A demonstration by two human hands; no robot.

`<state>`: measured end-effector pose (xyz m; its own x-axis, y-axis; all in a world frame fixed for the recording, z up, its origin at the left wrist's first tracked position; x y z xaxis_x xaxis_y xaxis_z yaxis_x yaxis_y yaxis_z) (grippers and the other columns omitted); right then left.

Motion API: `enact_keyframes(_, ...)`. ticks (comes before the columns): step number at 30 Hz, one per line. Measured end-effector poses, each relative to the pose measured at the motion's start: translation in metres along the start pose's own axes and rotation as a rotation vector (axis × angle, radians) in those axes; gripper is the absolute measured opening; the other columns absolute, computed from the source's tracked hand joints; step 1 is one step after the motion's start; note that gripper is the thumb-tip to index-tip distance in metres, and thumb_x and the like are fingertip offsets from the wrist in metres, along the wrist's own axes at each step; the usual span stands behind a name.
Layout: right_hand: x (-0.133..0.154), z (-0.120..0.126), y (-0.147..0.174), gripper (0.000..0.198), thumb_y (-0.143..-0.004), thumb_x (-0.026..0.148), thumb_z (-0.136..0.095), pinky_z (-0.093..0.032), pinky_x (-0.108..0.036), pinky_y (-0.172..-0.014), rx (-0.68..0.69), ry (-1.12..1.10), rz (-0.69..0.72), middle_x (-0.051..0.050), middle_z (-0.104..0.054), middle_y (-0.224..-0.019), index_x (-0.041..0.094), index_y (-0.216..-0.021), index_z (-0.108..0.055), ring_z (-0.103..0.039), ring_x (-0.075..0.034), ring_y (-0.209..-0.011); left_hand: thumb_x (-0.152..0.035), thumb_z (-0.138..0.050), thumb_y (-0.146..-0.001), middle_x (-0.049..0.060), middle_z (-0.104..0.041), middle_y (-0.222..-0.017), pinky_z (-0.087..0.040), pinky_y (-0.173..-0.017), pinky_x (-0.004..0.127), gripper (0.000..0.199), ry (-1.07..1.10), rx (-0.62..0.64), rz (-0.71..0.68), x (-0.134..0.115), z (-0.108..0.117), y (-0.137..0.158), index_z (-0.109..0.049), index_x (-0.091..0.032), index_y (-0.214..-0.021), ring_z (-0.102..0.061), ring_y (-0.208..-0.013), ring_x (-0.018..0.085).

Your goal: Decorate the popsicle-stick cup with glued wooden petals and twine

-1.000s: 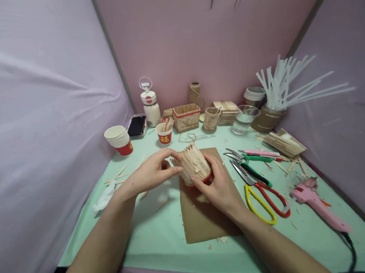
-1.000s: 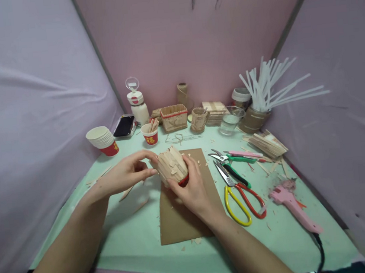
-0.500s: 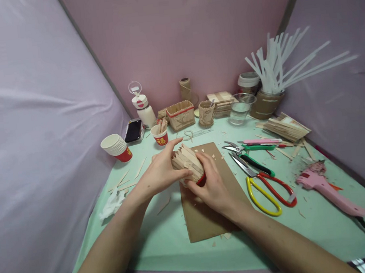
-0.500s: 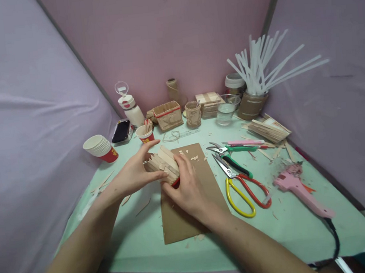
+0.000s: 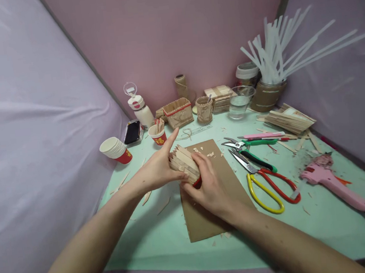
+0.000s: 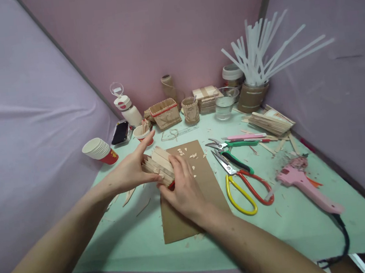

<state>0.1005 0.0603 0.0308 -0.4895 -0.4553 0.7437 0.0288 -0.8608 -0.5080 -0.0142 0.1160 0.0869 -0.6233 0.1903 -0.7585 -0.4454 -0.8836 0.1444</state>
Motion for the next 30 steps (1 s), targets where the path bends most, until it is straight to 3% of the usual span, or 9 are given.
enact_keyframes(7, 0.0052, -0.0029, 0.0038, 0.07, -0.086, 0.026, -0.061, -0.037, -0.05, -0.113, 0.035, 0.048, 0.04, -0.018, -0.04, -0.146, 0.017, -0.146, -0.027, -0.034, -0.028, -0.14, -0.029, -0.08, -0.06, 0.004, -0.065, -0.104, -0.049, -0.07, 0.029, 0.117, -0.062, -0.03, 0.046, 0.0077, 0.0003, 0.0029, -0.013, -0.03, -0.155, -0.06, -0.078, 0.02)
enact_keyframes(14, 0.0072, -0.0032, 0.0057, 0.07, -0.085, 0.025, -0.06, -0.038, -0.051, -0.112, 0.04, 0.044, 0.047, -0.018, -0.04, -0.144, 0.017, -0.147, -0.027, -0.037, -0.029, -0.138, -0.024, -0.076, -0.064, 0.002, -0.065, -0.1, -0.048, -0.065, 0.028, 0.11, -0.085, -0.029, 0.097, 0.0053, -0.0025, 0.0065, -0.014, -0.031, -0.155, -0.058, -0.07, 0.016)
enact_keyframes(18, 0.0072, -0.0026, 0.006, 0.071, -0.085, 0.025, -0.06, -0.039, -0.052, -0.111, 0.039, 0.046, 0.047, -0.018, -0.041, -0.143, 0.018, -0.147, -0.026, -0.038, -0.029, -0.137, -0.023, -0.076, -0.064, 0.006, -0.062, -0.115, -0.049, -0.072, 0.031, 0.108, -0.101, -0.035, 0.092, 0.0029, -0.0027, 0.0072, -0.017, -0.031, -0.154, -0.06, -0.08, 0.018)
enact_keyframes(24, 0.0084, -0.0028, 0.0059, 0.071, -0.085, 0.024, -0.061, -0.038, -0.052, -0.111, 0.041, 0.051, 0.055, -0.018, -0.041, -0.143, 0.018, -0.146, -0.026, -0.037, -0.03, -0.137, -0.023, -0.075, -0.065, 0.005, -0.064, -0.112, -0.051, -0.076, 0.033, 0.106, -0.092, -0.02, 0.087, 0.0035, -0.0033, 0.0068, -0.019, -0.028, -0.154, -0.062, -0.089, 0.022)
enact_keyframes(30, 0.0093, -0.0031, 0.0059, 0.07, -0.085, 0.025, -0.06, -0.039, -0.053, -0.11, 0.029, 0.077, 0.069, -0.019, -0.042, -0.142, 0.017, -0.145, -0.026, -0.038, -0.03, -0.136, -0.022, -0.076, -0.064, 0.007, -0.061, -0.122, -0.051, -0.083, 0.035, 0.104, -0.083, -0.003, 0.051, 0.0025, -0.0043, 0.0051, -0.022, -0.025, -0.153, -0.061, -0.098, 0.024)
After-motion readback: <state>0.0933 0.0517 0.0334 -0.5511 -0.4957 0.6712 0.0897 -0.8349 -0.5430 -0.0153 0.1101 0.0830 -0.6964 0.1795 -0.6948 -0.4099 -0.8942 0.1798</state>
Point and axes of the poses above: each hand's wrist, its own y-axis away from the middle knuckle, its own z-axis out of the back of the hand, x = y × z, the point moved 9 cm from there along -y, towards the middle knuckle
